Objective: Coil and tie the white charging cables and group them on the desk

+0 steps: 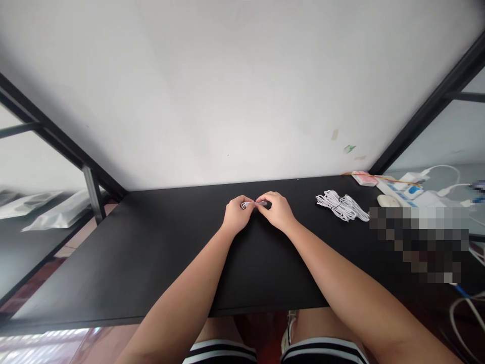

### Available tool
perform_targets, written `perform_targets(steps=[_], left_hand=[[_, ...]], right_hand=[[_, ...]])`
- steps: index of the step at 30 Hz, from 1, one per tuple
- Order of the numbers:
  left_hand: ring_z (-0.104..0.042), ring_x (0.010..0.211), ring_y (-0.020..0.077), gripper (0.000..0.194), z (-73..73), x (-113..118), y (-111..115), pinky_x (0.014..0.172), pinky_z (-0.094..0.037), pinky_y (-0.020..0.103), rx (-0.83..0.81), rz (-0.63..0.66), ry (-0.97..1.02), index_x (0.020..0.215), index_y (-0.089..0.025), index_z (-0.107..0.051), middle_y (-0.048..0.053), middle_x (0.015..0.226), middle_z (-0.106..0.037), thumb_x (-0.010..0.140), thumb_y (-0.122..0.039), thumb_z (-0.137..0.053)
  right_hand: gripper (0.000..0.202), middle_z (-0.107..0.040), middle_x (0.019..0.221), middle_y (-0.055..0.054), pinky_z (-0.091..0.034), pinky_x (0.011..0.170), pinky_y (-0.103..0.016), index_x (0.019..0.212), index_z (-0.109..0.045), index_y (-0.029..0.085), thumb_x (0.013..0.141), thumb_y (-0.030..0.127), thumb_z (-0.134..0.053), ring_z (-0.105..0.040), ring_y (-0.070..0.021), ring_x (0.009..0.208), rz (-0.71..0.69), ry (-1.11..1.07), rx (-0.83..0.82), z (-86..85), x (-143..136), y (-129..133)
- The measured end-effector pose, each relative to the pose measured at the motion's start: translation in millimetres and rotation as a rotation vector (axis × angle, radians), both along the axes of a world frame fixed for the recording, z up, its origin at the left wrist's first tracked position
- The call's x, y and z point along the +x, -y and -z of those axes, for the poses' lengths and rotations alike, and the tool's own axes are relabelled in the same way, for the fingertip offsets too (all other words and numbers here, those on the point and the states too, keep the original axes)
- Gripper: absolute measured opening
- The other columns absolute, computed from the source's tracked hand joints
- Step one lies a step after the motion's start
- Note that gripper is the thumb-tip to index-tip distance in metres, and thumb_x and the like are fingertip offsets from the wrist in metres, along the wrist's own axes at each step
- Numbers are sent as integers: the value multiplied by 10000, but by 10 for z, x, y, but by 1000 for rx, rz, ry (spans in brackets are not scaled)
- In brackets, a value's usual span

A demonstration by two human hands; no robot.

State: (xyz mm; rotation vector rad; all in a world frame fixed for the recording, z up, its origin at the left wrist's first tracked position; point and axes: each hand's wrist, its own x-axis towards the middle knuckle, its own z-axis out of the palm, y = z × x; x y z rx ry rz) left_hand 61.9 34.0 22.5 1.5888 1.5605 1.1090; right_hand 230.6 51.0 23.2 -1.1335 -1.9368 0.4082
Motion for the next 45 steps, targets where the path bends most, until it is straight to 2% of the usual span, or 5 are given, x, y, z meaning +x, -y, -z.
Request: perform_targets(steps=[4, 16, 27, 38, 45], left_hand=[[-604, 552, 129, 222, 0, -6, 2, 564, -456, 250, -3, 0, -13, 846, -199, -704, 3, 684, -676, 822, -397, -608], [-604, 534, 120, 237, -11, 3, 1, 529, -454, 235, -11, -1, 27, 829, -190, -707, 15, 712, -691, 824, -405, -609], [-603, 492, 124, 219, -5, -4, 8, 515, -446, 240, 13, -22, 34, 818, -184, -722, 20, 672, -692, 818, -384, -633], [-627, 489, 145, 222, 46, -28, -50, 536, -501, 248, -46, -50, 240, 880, -172, -693, 18, 566, -658, 822, -381, -645], [-535, 423, 95, 204, -11, -36, -62, 475, -459, 233, -26, -66, 434, 798, -154, -654, 19, 612, -653, 805, -357, -662]], right_hand=[[112, -724, 969, -38, -502, 831, -383, 931, -715, 240, 819, 233, -713, -628, -228, 923, 6, -15, -29, 37, 10, -25], [80, -721, 913, -36, -478, 831, -354, 862, -760, 234, 861, 191, -692, -610, -198, 869, -26, 48, 74, -22, 55, -12], [9, -699, 917, -41, -469, 838, -368, 845, -721, 221, 844, 212, -720, -585, -214, 893, -17, 84, 36, 3, 78, -46], [43, -627, 962, -72, -480, 880, -420, 803, -710, 211, 843, 197, -714, -546, -240, 924, 3, 111, 116, 16, 56, -16], [32, -649, 969, -61, -503, 837, -377, 823, -719, 214, 827, 245, -725, -613, -217, 906, 32, -4, -6, 67, 122, -91]])
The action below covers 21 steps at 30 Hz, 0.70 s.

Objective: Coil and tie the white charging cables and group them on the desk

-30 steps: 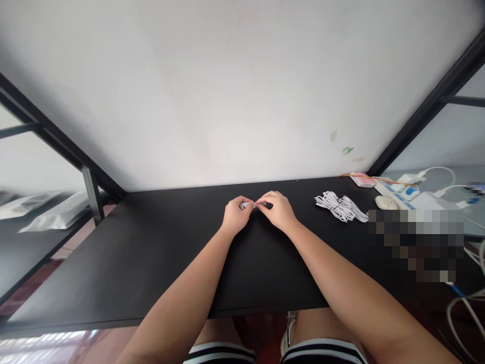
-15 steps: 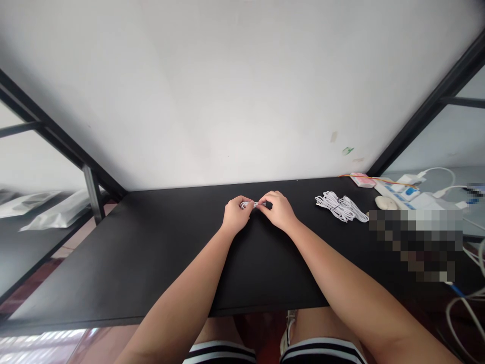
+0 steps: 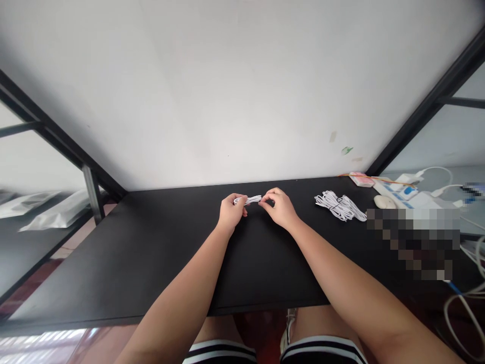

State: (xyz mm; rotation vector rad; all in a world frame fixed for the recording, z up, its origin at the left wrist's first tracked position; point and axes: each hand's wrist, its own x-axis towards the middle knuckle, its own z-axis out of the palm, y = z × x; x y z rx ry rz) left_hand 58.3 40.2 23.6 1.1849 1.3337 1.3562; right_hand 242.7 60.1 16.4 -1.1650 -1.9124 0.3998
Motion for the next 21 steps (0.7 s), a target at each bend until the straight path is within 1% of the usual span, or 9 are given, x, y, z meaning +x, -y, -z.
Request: perform_targets(steps=[2, 4, 7, 12, 14, 16, 19, 21], left_hand=[[-494, 398, 80, 208, -12, -8, -1, 437, -431, 232, 2, -25, 37, 759, -155, -638, 19, 636, -647, 809, -358, -651], [-462, 383, 73, 229, -18, -19, -1, 408, -396, 226, 2, -45, 61, 738, -158, -632, 7, 607, -615, 814, -374, -646], [-420, 371, 63, 249, -18, -39, -3, 388, -348, 216, 1, -74, 105, 716, -159, -629, -12, 549, -564, 803, -389, -663], [-368, 363, 54, 237, -14, -85, -22, 388, -330, 218, -7, -89, 247, 700, -160, -617, -42, 494, -488, 773, -372, -690], [-367, 360, 55, 232, -8, -96, -30, 387, -332, 225, -4, -74, 260, 699, -161, -612, -44, 496, -484, 768, -367, -693], [-379, 362, 58, 240, 2, -97, -32, 389, -332, 229, 5, -49, 230, 697, -161, -612, -38, 506, -499, 769, -375, -694], [-405, 380, 63, 258, 19, -85, -23, 396, -329, 226, 20, -9, 140, 712, -163, -625, -25, 532, -535, 781, -403, -691], [-418, 399, 64, 279, 28, -77, -10, 401, -324, 220, 29, 0, 82, 721, -167, -627, -23, 547, -551, 778, -428, -705]], right_hand=[[40, -680, 924, -46, -508, 776, -344, 810, -712, 215, 832, 248, -707, -638, -193, 831, -24, -35, -80, -2, 15, -2], [61, -707, 844, -25, -505, 732, -327, 795, -706, 220, 838, 261, -689, -647, -176, 748, -38, -51, -159, -9, 24, 5], [59, -726, 779, -10, -507, 703, -314, 789, -704, 225, 822, 271, -692, -658, -172, 706, -26, -60, -249, -22, 34, 18], [56, -717, 747, -9, -513, 686, -304, 760, -690, 217, 791, 262, -703, -656, -166, 688, -9, -59, -271, -38, 50, 22], [70, -714, 749, -13, -513, 684, -305, 765, -682, 213, 793, 274, -697, -652, -165, 690, -24, -67, -264, -42, 50, 24], [88, -727, 801, -21, -515, 687, -305, 842, -683, 210, 796, 284, -693, -654, -163, 709, -72, -98, -259, -40, 41, 30], [268, -740, 931, -40, -517, 700, -305, 1044, -680, 215, 787, 285, -705, -649, -158, 749, -165, -119, -250, -30, 21, 46], [330, -734, 939, -40, -511, 708, -305, 1101, -687, 222, 780, 292, -718, -631, -154, 749, -205, -83, -247, -30, 7, 61]])
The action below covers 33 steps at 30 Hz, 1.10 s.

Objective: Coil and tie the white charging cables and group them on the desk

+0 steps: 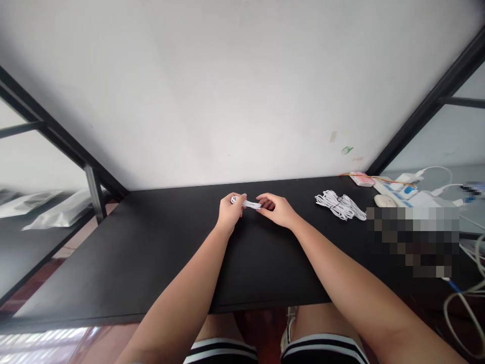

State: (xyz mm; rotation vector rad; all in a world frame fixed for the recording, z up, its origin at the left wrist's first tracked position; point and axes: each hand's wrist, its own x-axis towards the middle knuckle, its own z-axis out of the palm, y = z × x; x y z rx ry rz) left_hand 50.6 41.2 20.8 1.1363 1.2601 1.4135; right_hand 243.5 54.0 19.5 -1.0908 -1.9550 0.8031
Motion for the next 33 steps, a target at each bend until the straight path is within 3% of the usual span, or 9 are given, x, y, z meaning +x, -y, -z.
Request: perform_targets(steps=[6, 10, 13, 18, 25, 30, 33], left_hand=[[-410, 449, 55, 314, -10, 27, 42, 423, -328, 209, 52, 48, -10, 781, -162, -634, -42, 585, -524, 718, -425, -794], [-466, 538, 54, 342, -32, 66, 61, 475, -372, 206, 88, 232, 80, 925, -138, -681, 11, 774, -631, 716, -376, -811], [-500, 593, 72, 361, -37, 90, 72, 510, -397, 213, 100, 327, 16, 985, -127, -710, 46, 837, -669, 747, -389, -785], [-472, 535, 81, 374, -15, 88, 68, 516, -394, 230, 32, 271, -60, 875, -126, -710, 2, 635, -573, 813, -495, -703], [-454, 488, 71, 386, 19, 73, 35, 497, -382, 234, 48, 208, 38, 749, -145, -642, -19, 586, -531, 808, -521, -705], [-479, 487, 74, 386, 19, 41, 3, 478, -391, 232, 58, -11, 53, 764, -150, -632, -22, 600, -551, 744, -510, -769], [-492, 497, 79, 384, 14, 34, -2, 481, -409, 234, 62, 10, 70, 774, -143, -641, -14, 611, -560, 750, -505, -765]], right_hand=[[279, -681, 790, -5, -446, 636, -277, 1025, -731, 217, 810, 392, -707, -548, -131, 643, -74, 75, -52, -43, -16, 45], [260, -614, 680, 22, -385, 586, -262, 944, -729, 207, 840, 438, -669, -490, -121, 590, -53, 87, -68, -43, -9, 42], [252, -574, 657, 29, -350, 566, -256, 916, -718, 205, 868, 436, -630, -455, -116, 576, -32, 79, -40, -41, -8, 39], [222, -554, 647, 33, -327, 558, -255, 920, -706, 212, 858, 414, -637, -442, -118, 574, -31, 94, -20, -58, -7, 57], [258, -567, 602, 26, -333, 544, -259, 704, -634, 201, 839, 420, -656, -469, -119, 549, 7, 152, -20, -49, -2, 54], [270, -678, 657, -9, -415, 588, -269, 757, -709, 207, 860, 449, -647, -565, -138, 586, -27, 116, -98, -54, -9, 58], [261, -686, 694, -9, -439, 604, -271, 849, -721, 207, 859, 459, -652, -571, -138, 602, -25, 82, -92, -49, -23, 56]])
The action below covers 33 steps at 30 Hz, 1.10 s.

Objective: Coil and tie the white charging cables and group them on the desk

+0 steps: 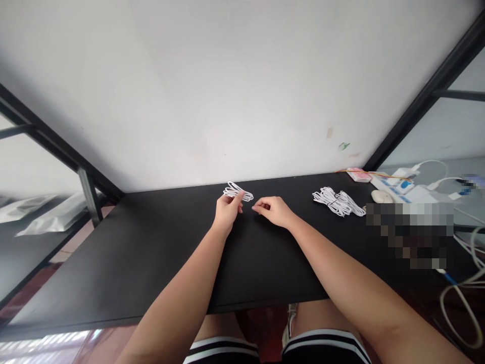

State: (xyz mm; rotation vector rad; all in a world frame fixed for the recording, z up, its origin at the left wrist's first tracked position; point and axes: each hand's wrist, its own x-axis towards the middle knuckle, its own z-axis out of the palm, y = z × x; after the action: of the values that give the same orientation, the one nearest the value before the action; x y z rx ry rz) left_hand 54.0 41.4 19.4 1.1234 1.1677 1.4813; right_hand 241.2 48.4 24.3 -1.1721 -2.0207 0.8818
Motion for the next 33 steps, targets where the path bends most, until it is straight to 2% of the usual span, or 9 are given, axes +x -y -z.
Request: perform_targets(steps=[3, 5, 11, 16, 21, 24, 26, 30, 33], left_hand=[[-495, 510, 81, 395, -11, 15, 18, 484, -420, 232, -8, 69, -6, 747, -138, -634, -7, 609, -559, 761, -514, -755], [-491, 507, 81, 410, -18, 27, 33, 479, -417, 230, -26, 86, -14, 727, -140, -624, -7, 597, -552, 758, -528, -753], [-445, 458, 72, 381, -30, 35, 56, 459, -387, 228, 4, 119, -32, 762, -137, -654, -27, 542, -530, 739, -496, -781], [-444, 469, 60, 361, -35, 32, 59, 451, -355, 221, 8, 165, -25, 860, -114, -721, 3, 631, -605, 740, -447, -789], [-458, 464, 69, 323, -27, 33, 55, 464, -357, 226, -22, 224, 47, 697, -125, -637, -10, 557, -550, 757, -412, -774], [-461, 460, 71, 330, -22, 36, 51, 462, -356, 230, -44, 263, 72, 666, -137, -599, 0, 569, -569, 778, -408, -750], [-461, 457, 72, 323, -16, 35, 43, 460, -351, 231, -38, 244, 72, 668, -139, -597, 2, 568, -570, 792, -403, -734], [-446, 446, 72, 313, -4, 19, 18, 453, -350, 230, -24, 153, 86, 656, -152, -575, -16, 539, -537, 800, -390, -719], [-456, 452, 80, 302, -3, 8, 12, 452, -363, 233, -54, 165, 92, 668, -151, -583, -14, 544, -542, 801, -387, -717]], right_hand=[[341, -686, 761, -2, -455, 612, -273, 1060, -688, 213, 833, 467, -685, -573, -135, 615, 47, -55, 26, 5, -11, -7], [366, -688, 783, -2, -460, 618, -274, 1108, -674, 220, 843, 473, -673, -575, -134, 621, 42, -74, 26, -2, -13, -4], [279, -658, 694, 0, -413, 585, -264, 825, -704, 200, 844, 476, -668, -539, -128, 597, -44, -45, -9, -43, -21, 36], [221, -664, 733, -4, -423, 595, -262, 834, -689, 193, 807, 411, -708, -543, -125, 621, -80, -70, -46, -34, -25, 36], [180, -672, 738, -4, -431, 610, -261, 835, -704, 190, 787, 362, -728, -552, -125, 627, -130, -52, -47, -9, -10, 12], [151, -685, 745, -3, -440, 627, -266, 834, -717, 197, 792, 342, -725, -567, -127, 637, -114, -38, -29, -13, -10, 20], [141, -698, 767, -9, -449, 637, -269, 836, -718, 199, 799, 335, -718, -583, -131, 654, -103, -61, -29, -20, -16, 27], [191, -684, 749, -17, -476, 638, -280, 837, -697, 190, 800, 377, -715, -605, -145, 660, -46, -201, -67, -19, -22, 0], [259, -684, 754, -24, -499, 647, -294, 843, -667, 186, 792, 436, -713, -613, -149, 648, 39, -333, -89, -4, 6, -60]])
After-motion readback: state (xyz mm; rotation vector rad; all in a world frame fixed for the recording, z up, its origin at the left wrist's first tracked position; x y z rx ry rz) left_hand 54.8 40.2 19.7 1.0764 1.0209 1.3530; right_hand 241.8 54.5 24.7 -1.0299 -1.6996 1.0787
